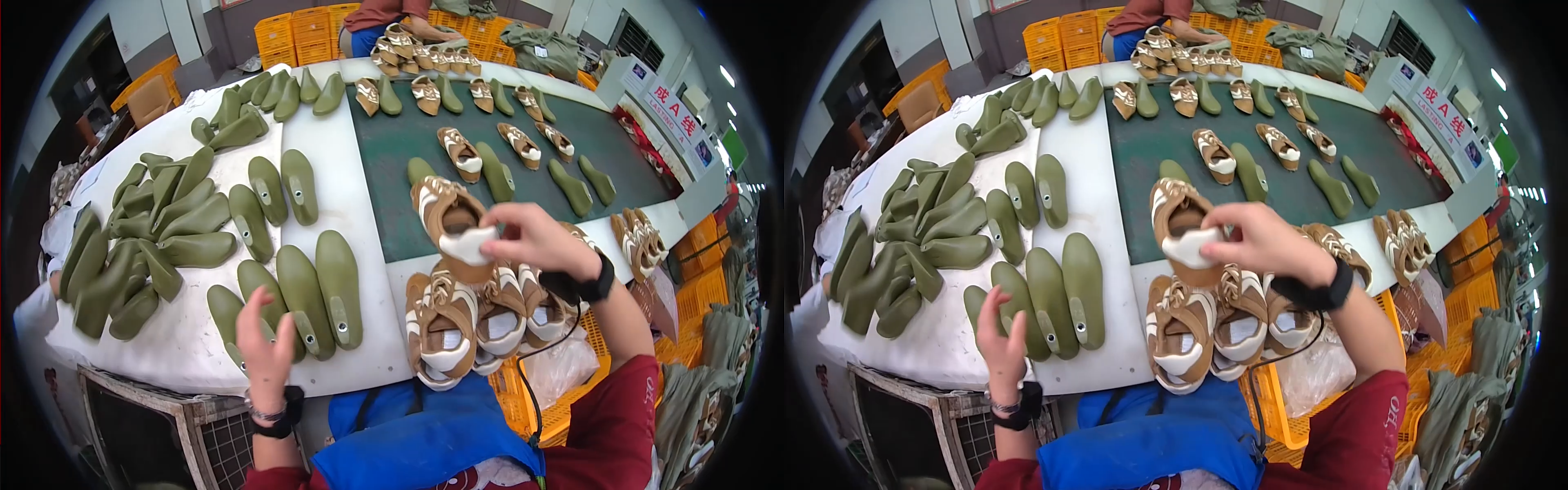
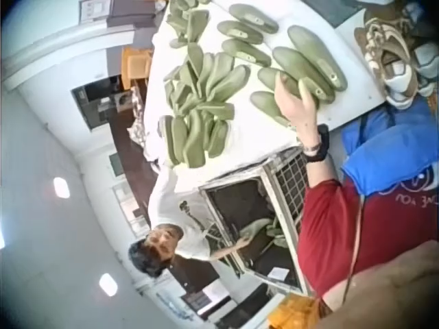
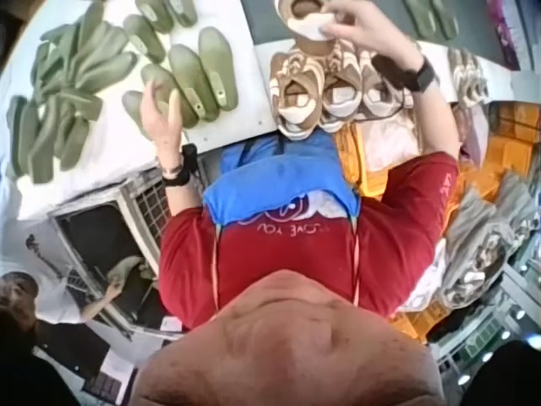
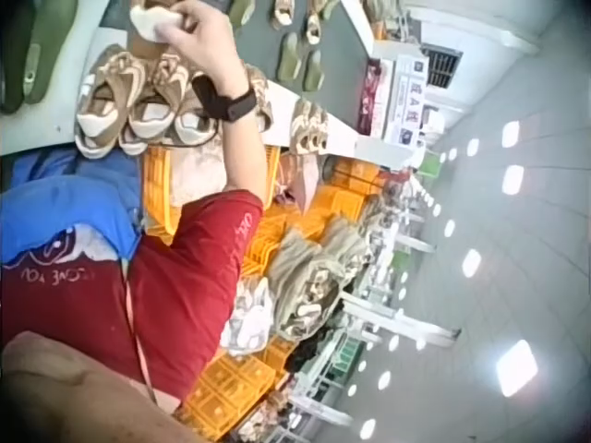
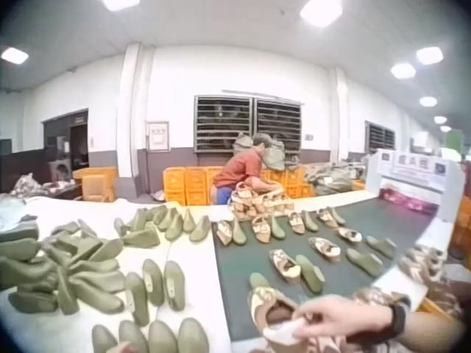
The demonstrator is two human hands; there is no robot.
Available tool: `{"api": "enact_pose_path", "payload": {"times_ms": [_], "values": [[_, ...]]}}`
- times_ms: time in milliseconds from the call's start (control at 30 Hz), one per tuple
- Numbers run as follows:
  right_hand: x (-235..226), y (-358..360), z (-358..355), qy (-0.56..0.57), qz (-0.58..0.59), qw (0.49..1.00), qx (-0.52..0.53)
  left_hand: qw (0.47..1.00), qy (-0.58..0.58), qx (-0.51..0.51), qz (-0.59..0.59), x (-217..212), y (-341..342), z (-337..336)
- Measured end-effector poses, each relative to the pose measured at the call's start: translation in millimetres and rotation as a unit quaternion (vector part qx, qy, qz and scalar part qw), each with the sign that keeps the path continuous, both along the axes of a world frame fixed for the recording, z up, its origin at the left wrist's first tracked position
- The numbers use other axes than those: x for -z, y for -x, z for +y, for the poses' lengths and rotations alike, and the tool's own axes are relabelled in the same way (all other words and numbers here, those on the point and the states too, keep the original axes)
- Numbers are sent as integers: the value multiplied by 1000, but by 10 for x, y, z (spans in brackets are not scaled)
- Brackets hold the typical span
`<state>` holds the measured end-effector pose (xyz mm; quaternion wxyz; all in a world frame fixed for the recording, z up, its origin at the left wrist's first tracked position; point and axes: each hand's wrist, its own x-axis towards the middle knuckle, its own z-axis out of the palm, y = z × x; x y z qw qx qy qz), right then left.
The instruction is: Placing shoe lasts into shoe uppers and arranging them on a conveyor belt for processing.
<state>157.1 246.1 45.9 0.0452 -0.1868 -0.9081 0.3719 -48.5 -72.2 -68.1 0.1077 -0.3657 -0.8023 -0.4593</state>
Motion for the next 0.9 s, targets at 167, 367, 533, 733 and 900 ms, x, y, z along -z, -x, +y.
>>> {"api": "enact_pose_path", "payload": {"times_ms": [167,367,533,733,900], "values": [[582,970,746,-125,-70,988,-56,986,35,-153,-53,765,362,-771],[1572,2097,1228,-168,-118,979,-6,982,79,-167,-51,970,164,-796],[2365,2399,1742,-234,61,962,127,975,107,-188,-45,969,198,-696],[1697,2170,1273,84,-83,993,23,976,91,-192,-43,1017,169,-776],[1036,1406,1143,-51,-52,993,-93,981,60,-184,-16,1106,193,-759]]}}
